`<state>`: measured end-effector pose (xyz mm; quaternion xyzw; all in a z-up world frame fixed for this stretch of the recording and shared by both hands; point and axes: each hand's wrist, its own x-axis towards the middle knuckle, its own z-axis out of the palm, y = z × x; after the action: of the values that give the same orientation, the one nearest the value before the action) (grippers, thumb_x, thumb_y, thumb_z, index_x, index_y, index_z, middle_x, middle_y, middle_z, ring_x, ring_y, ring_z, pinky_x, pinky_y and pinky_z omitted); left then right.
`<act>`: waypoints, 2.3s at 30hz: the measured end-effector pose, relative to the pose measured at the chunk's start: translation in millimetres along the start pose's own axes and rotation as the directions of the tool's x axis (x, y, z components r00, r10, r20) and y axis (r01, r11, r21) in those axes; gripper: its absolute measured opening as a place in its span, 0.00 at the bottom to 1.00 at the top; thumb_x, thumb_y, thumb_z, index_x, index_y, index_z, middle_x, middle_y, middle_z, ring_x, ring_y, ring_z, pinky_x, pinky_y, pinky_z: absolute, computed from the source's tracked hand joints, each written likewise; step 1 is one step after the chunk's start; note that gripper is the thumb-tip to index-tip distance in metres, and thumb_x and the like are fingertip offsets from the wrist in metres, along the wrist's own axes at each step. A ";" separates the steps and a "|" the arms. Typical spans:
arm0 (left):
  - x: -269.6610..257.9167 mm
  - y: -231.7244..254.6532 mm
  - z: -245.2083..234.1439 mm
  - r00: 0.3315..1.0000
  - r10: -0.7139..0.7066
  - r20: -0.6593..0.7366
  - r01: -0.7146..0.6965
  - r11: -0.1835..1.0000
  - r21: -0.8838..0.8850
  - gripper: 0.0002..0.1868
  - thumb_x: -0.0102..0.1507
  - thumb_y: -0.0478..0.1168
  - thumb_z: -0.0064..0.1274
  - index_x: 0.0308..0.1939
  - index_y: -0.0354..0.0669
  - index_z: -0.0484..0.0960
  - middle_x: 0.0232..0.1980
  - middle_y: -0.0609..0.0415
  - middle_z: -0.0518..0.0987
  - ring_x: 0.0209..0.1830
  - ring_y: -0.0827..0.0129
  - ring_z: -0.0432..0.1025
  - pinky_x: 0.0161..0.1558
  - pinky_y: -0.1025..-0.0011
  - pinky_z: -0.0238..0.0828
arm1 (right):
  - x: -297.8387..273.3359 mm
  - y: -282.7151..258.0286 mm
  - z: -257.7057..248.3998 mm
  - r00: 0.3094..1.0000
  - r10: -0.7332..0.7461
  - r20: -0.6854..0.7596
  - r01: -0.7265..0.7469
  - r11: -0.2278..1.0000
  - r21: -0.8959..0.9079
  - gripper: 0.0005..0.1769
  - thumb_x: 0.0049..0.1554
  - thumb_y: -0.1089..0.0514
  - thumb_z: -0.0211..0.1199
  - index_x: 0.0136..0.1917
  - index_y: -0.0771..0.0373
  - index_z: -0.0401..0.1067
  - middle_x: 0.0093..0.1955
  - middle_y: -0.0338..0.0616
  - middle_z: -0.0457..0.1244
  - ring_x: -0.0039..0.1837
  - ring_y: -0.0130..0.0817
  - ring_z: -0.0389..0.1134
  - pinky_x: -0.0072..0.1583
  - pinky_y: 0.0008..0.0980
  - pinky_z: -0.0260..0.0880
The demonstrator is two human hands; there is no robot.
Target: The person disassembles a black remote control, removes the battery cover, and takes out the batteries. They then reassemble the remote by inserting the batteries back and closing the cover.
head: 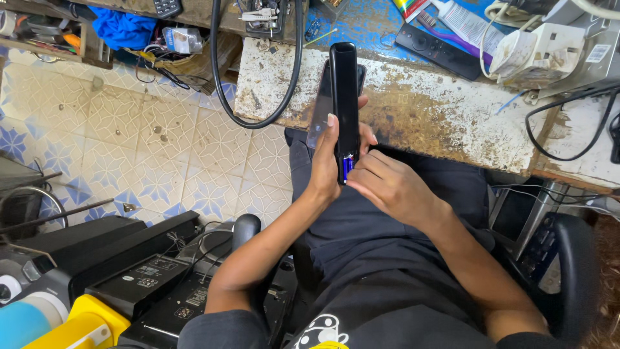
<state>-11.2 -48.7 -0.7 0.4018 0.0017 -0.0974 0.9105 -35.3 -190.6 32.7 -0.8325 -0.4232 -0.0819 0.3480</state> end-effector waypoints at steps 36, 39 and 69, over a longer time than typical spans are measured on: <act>17.4 9.3 -24.6 0.923 0.176 -0.343 -0.168 0.984 0.053 0.33 0.77 0.58 0.29 0.74 0.34 0.66 0.60 0.37 0.80 0.36 0.63 0.78 0.24 0.74 0.70 | 70.4 114.4 36.9 0.858 0.372 -0.355 -0.253 0.906 0.340 0.05 0.60 0.73 0.64 0.49 0.69 0.72 0.33 0.47 0.63 0.30 0.30 0.59 0.35 0.27 0.58; 19.0 18.9 -20.9 0.910 0.134 -0.392 -0.144 0.990 0.003 0.37 0.70 0.62 0.36 0.70 0.35 0.68 0.58 0.38 0.81 0.32 0.74 0.76 0.25 0.80 0.67 | 99.2 117.3 24.1 0.824 0.490 -0.285 -0.341 0.830 0.442 0.02 0.62 0.68 0.61 0.47 0.65 0.71 0.42 0.40 0.65 0.42 0.24 0.61 0.43 0.23 0.61; 11.7 26.8 -11.5 0.908 0.297 -0.295 -0.219 0.937 0.270 0.28 0.75 0.55 0.37 0.57 0.36 0.84 0.31 0.51 0.78 0.27 0.74 0.73 0.27 0.79 0.67 | 50.1 24.1 19.7 0.988 0.154 -0.021 -0.149 0.978 0.149 0.01 0.63 0.65 0.61 0.49 0.63 0.70 0.33 0.42 0.57 0.31 0.43 0.63 0.33 0.35 0.66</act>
<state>5.9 -24.6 10.1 0.5122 0.0898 0.0941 0.8490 11.4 -155.0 27.3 -0.8329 -0.3578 -0.0375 0.4205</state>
